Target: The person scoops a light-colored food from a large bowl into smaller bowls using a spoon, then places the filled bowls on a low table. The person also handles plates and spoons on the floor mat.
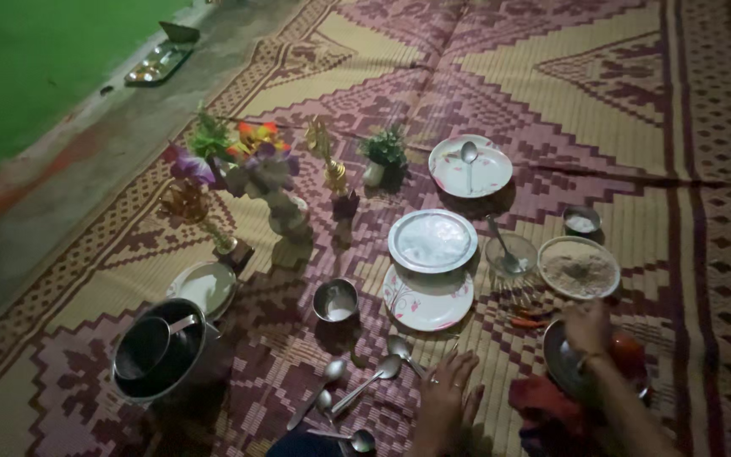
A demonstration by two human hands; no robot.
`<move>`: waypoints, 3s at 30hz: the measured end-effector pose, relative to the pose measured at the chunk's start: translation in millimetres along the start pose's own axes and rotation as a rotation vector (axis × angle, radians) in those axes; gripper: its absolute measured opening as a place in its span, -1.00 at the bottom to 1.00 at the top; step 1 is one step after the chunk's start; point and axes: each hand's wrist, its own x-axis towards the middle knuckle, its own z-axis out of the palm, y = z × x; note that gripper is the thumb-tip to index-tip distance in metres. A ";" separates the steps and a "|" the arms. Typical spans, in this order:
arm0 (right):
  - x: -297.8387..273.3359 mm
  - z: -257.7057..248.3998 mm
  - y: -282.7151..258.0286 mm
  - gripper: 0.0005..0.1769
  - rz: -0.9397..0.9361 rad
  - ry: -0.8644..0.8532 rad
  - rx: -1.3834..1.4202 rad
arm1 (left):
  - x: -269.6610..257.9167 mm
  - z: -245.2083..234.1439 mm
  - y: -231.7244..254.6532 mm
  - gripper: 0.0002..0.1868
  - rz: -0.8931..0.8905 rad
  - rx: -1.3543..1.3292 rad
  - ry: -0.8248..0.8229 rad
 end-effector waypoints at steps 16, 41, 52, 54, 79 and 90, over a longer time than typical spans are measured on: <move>57.8 9.4 5.3 -0.61 0.120 -0.075 0.064 | -20.9 25.5 -63.5 -0.40 0.039 0.089 0.010; 1.7 -60.3 -36.6 -0.61 0.141 0.231 0.694 | -17.2 27.4 -58.6 -0.34 0.151 0.054 0.108; -88.4 -78.9 -57.5 -0.52 0.214 -0.182 0.842 | 33.5 -16.7 16.5 -0.18 -0.269 -0.629 -0.202; -104.8 -76.2 -73.5 -0.53 0.261 -0.198 0.773 | 35.4 -22.3 14.9 -0.22 -0.317 -0.692 -0.178; -153.8 -11.5 -89.6 -0.51 0.274 -0.665 0.504 | -18.2 -20.8 -91.7 -0.60 -0.605 -1.136 -0.014; -106.1 -8.3 -85.4 -0.64 -0.061 -0.490 0.237 | -21.0 0.6 -122.9 -0.57 -0.497 -1.204 0.178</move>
